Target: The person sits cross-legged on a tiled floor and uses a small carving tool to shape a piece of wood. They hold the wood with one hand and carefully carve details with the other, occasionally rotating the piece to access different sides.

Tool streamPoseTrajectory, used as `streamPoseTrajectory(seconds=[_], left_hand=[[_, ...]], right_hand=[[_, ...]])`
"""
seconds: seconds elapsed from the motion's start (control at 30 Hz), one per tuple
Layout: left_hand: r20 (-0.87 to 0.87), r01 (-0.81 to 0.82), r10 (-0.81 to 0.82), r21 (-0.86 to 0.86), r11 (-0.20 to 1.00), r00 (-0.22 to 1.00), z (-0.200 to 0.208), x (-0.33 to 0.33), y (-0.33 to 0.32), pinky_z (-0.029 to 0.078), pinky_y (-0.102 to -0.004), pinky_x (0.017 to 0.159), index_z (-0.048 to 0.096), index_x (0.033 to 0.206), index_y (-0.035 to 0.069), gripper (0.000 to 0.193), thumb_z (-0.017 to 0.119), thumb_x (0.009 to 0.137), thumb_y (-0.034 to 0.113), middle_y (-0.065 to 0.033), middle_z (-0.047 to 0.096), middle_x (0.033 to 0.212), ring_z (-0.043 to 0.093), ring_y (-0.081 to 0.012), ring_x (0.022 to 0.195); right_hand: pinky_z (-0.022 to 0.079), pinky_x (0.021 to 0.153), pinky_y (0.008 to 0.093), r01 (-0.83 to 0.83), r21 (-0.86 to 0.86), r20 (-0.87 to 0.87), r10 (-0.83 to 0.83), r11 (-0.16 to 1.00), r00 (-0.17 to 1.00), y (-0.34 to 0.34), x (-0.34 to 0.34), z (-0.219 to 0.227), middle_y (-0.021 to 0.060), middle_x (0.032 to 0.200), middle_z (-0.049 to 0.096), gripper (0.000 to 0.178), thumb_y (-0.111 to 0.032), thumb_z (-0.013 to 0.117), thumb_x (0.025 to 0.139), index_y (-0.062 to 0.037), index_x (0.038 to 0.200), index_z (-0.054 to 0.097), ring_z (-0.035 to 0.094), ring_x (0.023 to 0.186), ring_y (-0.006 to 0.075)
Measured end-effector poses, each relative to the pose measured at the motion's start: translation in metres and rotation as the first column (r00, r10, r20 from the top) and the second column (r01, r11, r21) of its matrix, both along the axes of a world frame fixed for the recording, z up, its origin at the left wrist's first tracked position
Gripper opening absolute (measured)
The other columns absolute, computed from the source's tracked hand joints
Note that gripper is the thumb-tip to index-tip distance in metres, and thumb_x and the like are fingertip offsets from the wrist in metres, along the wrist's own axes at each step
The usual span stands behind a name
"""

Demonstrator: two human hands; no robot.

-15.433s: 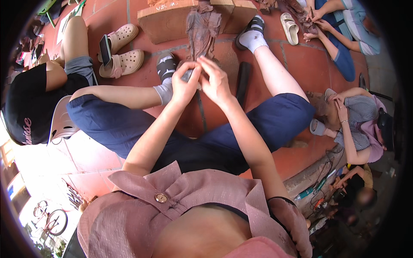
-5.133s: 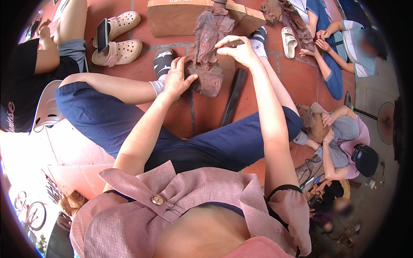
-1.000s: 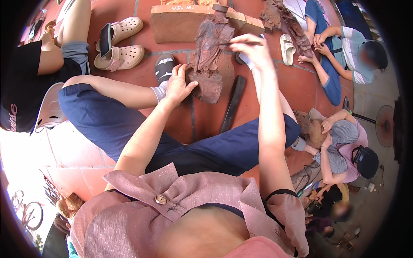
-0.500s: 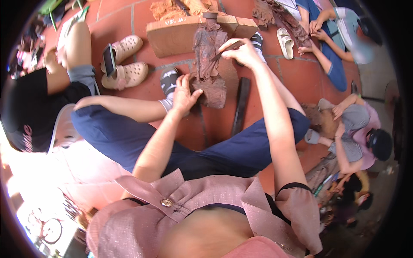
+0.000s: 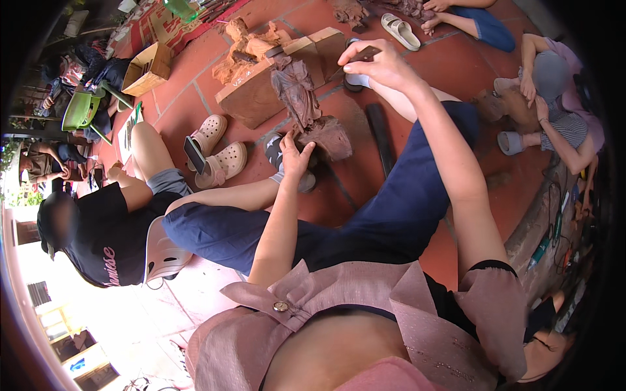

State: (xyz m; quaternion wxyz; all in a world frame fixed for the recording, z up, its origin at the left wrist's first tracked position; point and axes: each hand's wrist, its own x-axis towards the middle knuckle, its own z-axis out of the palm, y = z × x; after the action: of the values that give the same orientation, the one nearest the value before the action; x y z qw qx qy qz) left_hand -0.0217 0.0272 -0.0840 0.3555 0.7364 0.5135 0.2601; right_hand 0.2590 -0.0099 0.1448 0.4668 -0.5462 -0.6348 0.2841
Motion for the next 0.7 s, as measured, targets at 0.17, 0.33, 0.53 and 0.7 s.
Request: streamPoseTrajectory(seconds=[0.17,0.33,0.53,0.7], left_hand=[[-0.075,0.005,-0.006,-0.013,1.0,0.997,-0.008,-0.003,0.012,0.039,-0.0424,0.1,0.034,0.137,0.003,0.084,0.074,0.074,0.04,-0.0248,0.034,0.137,0.043,-0.0395,0.122],[-0.137,0.117,-0.102,0.11,0.987,0.985,0.031,0.015,0.032,0.037,-0.0464,0.099,0.049,0.122,-0.005,0.074,0.077,0.07,0.041,-0.0282,0.049,0.124,0.044,-0.042,0.116],[-0.226,0.134,-0.015,0.521,0.843,0.974,0.025,0.047,0.119,0.028,-0.0442,0.109,0.036,0.137,-0.004,0.087,0.069,0.076,0.048,-0.0273,0.035,0.14,0.03,-0.0395,0.132],[-0.453,0.188,-0.016,0.336,0.923,0.891,0.034,0.091,0.088,0.026,-0.0445,0.11,0.022,0.144,0.001,0.095,0.07,0.075,0.045,-0.0229,0.021,0.148,0.027,-0.039,0.134]], right_hand=[[0.048,0.073,0.0253,0.062,0.159,0.211,-0.096,0.985,0.973,-0.076,0.022,0.062,0.0025,0.084,0.069,0.01,-0.006,0.067,0.079,-0.0044,0.089,0.068,0.061,0.08,0.0085],[0.049,0.078,0.0266,0.028,0.24,0.264,-0.093,0.97,0.96,-0.137,0.048,0.115,0.0051,0.092,0.067,0.013,-0.01,0.067,0.081,-0.0042,0.093,0.069,0.062,0.085,0.0126],[0.051,0.07,0.0244,0.116,0.412,0.333,-0.268,0.904,0.904,-0.136,0.066,0.149,0.0038,0.084,0.071,0.017,-0.011,0.072,0.071,-0.0097,0.088,0.072,0.067,0.078,0.0103],[0.051,0.064,0.0261,0.145,0.506,0.371,-0.366,0.85,0.854,-0.149,0.075,0.132,0.0041,0.078,0.071,0.015,-0.009,0.071,0.067,-0.0097,0.082,0.071,0.067,0.072,0.0131]])
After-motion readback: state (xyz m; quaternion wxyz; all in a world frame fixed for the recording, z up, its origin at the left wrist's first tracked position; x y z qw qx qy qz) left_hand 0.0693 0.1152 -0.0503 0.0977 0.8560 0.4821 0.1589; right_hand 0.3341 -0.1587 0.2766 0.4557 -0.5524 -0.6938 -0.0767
